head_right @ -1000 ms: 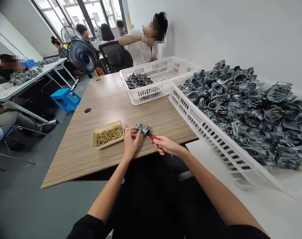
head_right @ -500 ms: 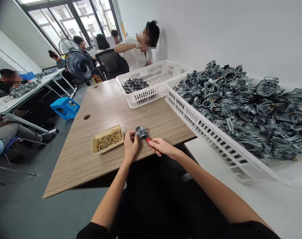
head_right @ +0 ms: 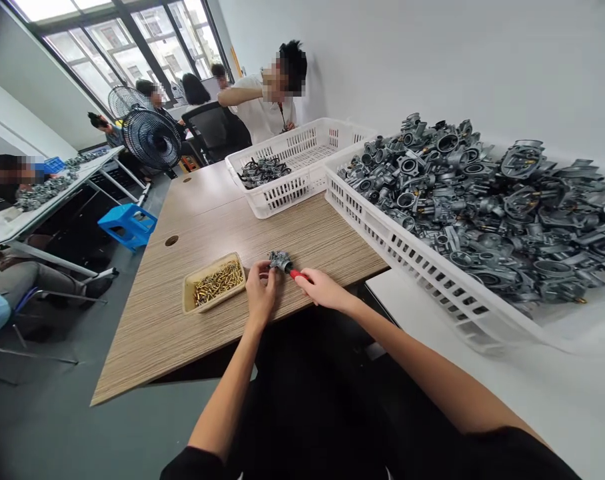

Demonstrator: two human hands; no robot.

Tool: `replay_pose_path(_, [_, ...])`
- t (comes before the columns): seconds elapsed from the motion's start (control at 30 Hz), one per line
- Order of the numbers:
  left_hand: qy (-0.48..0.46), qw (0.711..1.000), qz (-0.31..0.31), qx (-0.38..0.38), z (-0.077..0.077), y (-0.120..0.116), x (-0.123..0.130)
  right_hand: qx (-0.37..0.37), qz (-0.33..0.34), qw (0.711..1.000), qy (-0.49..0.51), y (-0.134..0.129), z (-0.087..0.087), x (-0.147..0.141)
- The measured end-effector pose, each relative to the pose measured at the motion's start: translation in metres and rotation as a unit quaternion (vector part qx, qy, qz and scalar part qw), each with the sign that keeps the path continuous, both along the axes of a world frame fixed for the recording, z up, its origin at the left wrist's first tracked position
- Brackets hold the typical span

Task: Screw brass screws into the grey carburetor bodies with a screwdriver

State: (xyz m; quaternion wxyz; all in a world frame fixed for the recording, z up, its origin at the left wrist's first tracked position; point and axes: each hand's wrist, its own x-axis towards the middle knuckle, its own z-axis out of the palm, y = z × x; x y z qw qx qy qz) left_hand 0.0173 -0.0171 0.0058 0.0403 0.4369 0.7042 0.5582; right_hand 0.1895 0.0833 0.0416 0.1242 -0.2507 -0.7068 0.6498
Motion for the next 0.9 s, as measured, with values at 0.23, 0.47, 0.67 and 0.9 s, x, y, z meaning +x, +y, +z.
replay_pose_path(0.23, [0.041, 0.998, 0.033, 0.017, 0.002, -0.002, 0.002, 0.289, -0.089, 0.953, 0.034, 0.014, 0.014, 0.006])
replay_pose_path(0.47, [0.041, 0.999, 0.011, 0.015, 0.003, -0.001, 0.0, 0.09, -0.155, 0.983, 0.05, 0.027, 0.004, 0.005])
replay_pose_path(0.67, [0.018, 0.999, 0.033, 0.021, 0.003, -0.002, -0.002, 0.08, -0.23, 0.964, 0.108, 0.038, 0.022, 0.014])
replay_pose_path(0.9, [-0.007, 0.999, 0.031, 0.014, 0.004, -0.003, -0.003, 0.071, -0.185, 0.974, 0.107, 0.047, 0.033, 0.021])
